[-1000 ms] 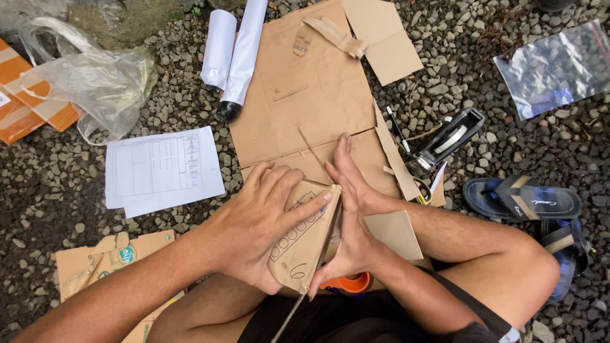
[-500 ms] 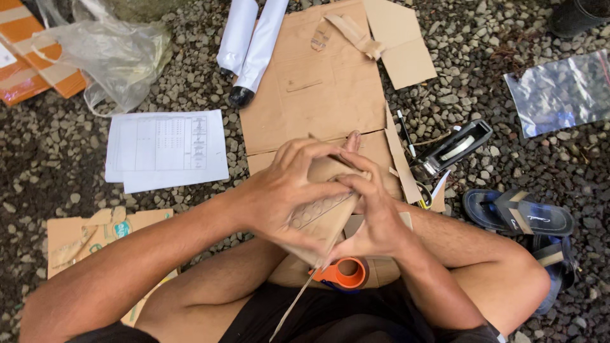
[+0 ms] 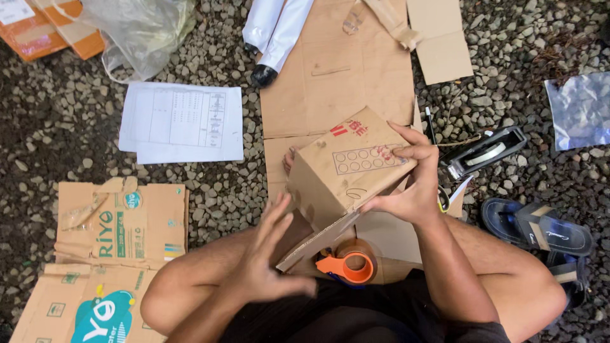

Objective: The person assembles a small cardboard box on a gravel surface. They fold the flaps, apply orange packing tape to seal the seams, and use scissors to trim excess cardboard and tape. The person works on a single box, repeatedly adjusting and taping it until it is fully sealed.

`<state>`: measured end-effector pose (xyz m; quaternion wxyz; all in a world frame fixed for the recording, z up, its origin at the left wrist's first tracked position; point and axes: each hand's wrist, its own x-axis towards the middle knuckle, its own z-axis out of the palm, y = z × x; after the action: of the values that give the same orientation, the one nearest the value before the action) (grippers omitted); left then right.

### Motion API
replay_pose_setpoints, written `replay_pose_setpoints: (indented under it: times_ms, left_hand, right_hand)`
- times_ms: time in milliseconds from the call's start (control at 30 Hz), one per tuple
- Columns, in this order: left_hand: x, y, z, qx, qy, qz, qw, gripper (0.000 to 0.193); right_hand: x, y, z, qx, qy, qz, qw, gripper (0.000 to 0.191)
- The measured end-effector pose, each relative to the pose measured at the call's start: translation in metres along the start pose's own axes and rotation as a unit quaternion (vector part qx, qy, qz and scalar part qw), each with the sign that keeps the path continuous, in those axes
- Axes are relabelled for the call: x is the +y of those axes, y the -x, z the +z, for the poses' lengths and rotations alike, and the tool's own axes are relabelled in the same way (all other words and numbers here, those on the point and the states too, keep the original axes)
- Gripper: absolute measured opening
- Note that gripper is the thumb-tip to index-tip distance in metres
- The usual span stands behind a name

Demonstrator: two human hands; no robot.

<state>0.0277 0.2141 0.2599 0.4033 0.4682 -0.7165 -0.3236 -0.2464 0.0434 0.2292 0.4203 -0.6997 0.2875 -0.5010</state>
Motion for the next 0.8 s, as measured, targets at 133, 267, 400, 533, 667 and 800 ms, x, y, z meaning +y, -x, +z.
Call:
replay_pose_setpoints:
  times_ms: [133, 267, 400, 533, 667, 800]
  left_hand:
    - [-0.059, -0.019, 0.028, 0.202, -0.063, -0.098, 0.972, 0.111]
    - [-0.121, -0.054, 0.065, 0.208, 0.079, -0.008, 0.975, 0.092]
    - [-0.162, -0.057, 0.093, 0.213, 0.297, -0.100, 0.926, 0.073]
    - [-0.180, -0.059, 0.092, 0.196, 0.295, -0.082, 0.932, 0.061]
    - [-0.165, -0.084, 0.087, 0.210, 0.269, -0.141, 0.929, 0.056]
    - [-0.138, -0.101, 0.075, 0.230, 0.157, -0.178, 0.944, 0.054]
  right_hand:
    - [0.008, -0.004, 0.005, 0.016, -0.030, 0.016, 0.999, 0.093]
    - [0.020, 0.002, 0.003, 0.046, -0.047, 0.041, 0.997, 0.084]
    - [0.065, 0.036, 0.003, 0.091, -0.139, 0.145, 0.975, 0.099]
    - [0.136, 0.062, -0.006, -0.031, -0.165, 0.309, 0.936, 0.084]
    - [0.160, 0.059, -0.013, -0.018, -0.437, 0.374, 0.818, 0.070]
    - [0.118, 0.024, 0.005, 0.035, -0.377, 0.470, 0.798, 0.060]
